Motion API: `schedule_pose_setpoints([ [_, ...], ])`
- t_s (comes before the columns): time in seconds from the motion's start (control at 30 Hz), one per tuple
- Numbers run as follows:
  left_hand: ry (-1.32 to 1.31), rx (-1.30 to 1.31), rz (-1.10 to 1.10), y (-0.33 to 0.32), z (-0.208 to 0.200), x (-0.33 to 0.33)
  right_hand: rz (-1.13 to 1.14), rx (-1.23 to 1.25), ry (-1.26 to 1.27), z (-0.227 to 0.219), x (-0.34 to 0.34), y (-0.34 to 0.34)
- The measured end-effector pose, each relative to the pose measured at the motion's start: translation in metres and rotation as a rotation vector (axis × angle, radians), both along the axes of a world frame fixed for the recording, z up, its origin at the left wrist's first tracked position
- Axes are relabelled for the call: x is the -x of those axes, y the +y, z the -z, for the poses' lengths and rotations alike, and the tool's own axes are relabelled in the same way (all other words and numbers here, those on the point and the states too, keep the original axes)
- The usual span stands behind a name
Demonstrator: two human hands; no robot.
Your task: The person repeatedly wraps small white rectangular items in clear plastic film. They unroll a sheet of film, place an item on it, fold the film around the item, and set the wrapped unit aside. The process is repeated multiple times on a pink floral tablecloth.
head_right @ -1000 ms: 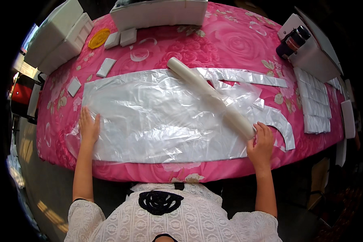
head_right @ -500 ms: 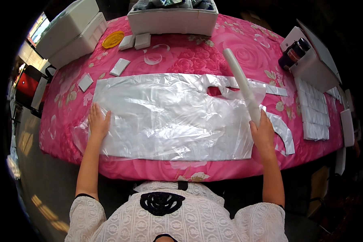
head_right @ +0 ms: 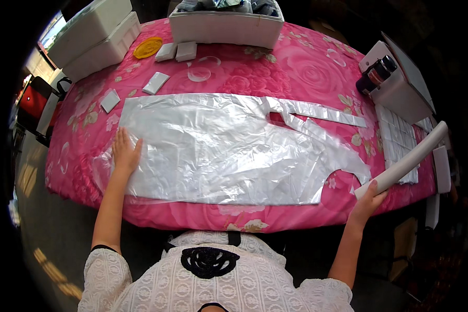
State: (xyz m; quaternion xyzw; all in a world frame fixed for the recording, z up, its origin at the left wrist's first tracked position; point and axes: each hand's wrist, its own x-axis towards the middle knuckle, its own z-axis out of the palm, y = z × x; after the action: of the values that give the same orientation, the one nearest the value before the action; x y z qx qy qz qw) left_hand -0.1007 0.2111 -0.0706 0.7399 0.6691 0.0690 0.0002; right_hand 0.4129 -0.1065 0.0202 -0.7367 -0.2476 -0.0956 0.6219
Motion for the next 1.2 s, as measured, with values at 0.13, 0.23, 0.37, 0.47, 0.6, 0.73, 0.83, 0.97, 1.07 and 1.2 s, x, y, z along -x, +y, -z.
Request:
schedule_pose_setpoints([
  [0.13,0.007,-0.014,0.039,0.001,-0.001,0.002,-0.47,0.062,0.075,-0.006,0.088,0.02],
  [0.23,0.009,-0.007,0.035,0.002,-0.002,0.003,-0.936,0.261,0.363,-0.005,0.153,0.04],
  [0.37,-0.012,-0.004,0.042,0.001,-0.002,0.004,-1.324,0.523,0.397,0.002,0.208,0.071],
  [0.47,-0.032,-0.077,0.069,0.002,0.001,0.0,-1.461,0.742,0.099,0.012,0.239,0.097],
  [0.6,-0.455,-0.372,0.21,0.015,0.024,0.03,-1.538,0.863,-0.107,0.02,0.289,0.128],
  [0.73,-0.322,-0.225,0.231,-0.003,0.006,0.041,-1.429,0.973,-0.262,0.023,0.316,0.136],
  [0.83,-0.159,-0.163,0.218,-0.016,0.004,0.04,-1.352,1.08,-0.327,0.015,0.317,0.14],
  [0.97,-0.167,-0.139,0.213,-0.016,0.005,0.04,-1.161,1.142,-0.274,0.013,0.28,0.13],
  [1.07,-0.185,-0.148,0.22,-0.018,0.005,0.04,-1.099,1.161,-0.285,0.01,0.256,0.121],
  [1.2,-0.167,-0.146,0.433,-0.035,-0.033,0.004,-1.22,1.236,-0.35,-0.006,0.241,0.129],
])
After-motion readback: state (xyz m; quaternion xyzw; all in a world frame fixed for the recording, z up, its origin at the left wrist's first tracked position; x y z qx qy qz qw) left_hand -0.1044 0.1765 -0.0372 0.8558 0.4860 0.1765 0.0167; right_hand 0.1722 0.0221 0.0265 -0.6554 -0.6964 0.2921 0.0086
